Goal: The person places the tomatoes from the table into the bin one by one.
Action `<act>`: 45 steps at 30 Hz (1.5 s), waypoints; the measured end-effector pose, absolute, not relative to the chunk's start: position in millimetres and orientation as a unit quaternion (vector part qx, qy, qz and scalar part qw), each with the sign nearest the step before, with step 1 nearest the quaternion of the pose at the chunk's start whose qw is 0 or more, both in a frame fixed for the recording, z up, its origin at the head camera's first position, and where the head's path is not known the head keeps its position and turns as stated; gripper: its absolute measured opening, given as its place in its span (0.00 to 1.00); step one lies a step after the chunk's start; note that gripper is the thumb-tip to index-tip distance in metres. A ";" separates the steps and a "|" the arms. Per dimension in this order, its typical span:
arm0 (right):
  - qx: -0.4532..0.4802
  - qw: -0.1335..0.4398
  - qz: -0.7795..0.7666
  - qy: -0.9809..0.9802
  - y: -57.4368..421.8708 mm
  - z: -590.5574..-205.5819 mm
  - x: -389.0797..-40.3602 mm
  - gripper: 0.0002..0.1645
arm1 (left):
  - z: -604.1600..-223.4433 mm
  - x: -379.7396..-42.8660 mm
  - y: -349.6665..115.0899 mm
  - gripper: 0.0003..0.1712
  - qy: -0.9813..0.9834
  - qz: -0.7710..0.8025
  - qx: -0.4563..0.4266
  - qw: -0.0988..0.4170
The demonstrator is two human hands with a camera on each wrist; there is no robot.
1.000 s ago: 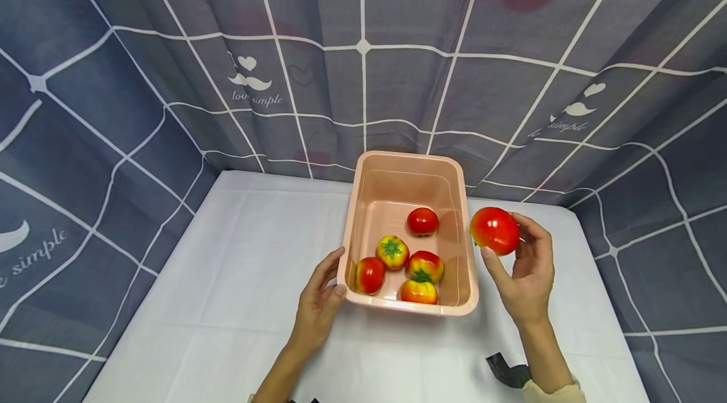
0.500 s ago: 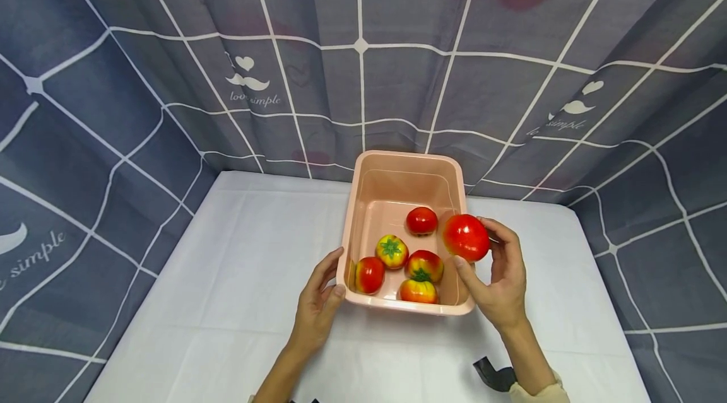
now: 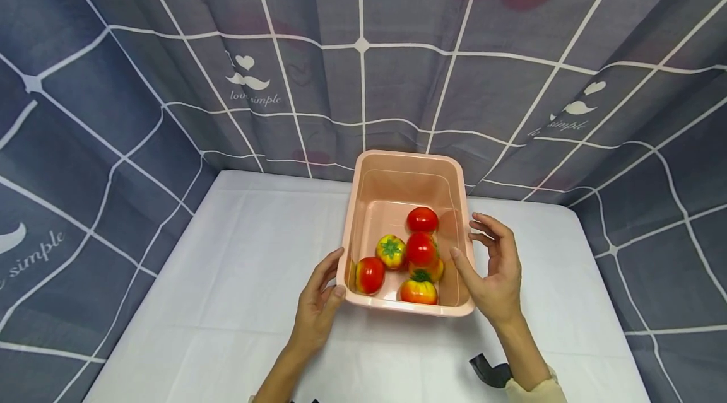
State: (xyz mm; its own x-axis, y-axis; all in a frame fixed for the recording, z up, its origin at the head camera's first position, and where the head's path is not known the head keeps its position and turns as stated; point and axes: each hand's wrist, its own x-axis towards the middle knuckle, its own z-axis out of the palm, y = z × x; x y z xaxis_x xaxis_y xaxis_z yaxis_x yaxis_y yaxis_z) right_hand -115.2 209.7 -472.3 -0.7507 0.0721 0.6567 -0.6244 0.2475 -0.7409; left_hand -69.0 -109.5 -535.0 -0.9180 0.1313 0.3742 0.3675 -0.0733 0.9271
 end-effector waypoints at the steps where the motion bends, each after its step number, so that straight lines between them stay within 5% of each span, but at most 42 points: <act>1: 0.189 0.301 0.585 -0.729 209.6 -472.4 -115.2 0.50 | -534.8 -68.9 -109.7 0.38 -0.675 -0.709 -0.184 0.083; 31: 0.158 0.322 0.578 -0.733 220.6 -481.4 -104.6 0.40 | -533.2 -76.6 -113.9 0.39 -0.687 -0.697 -0.193 0.067; 45: 0.094 0.294 0.477 -0.823 255.3 -501.4 -85.8 0.37 | -532.3 -89.3 -161.7 0.30 -0.850 -0.500 -0.154 0.057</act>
State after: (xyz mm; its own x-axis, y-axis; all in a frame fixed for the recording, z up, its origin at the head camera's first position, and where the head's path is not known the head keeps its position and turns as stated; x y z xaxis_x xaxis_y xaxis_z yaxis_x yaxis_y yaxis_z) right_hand -85.8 255.3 -501.4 -0.8095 0.1263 0.5734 -0.4351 0.5267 -0.7302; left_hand -89.3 -161.7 -532.3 -0.9462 0.2043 0.2510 0.3186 0.4517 0.8333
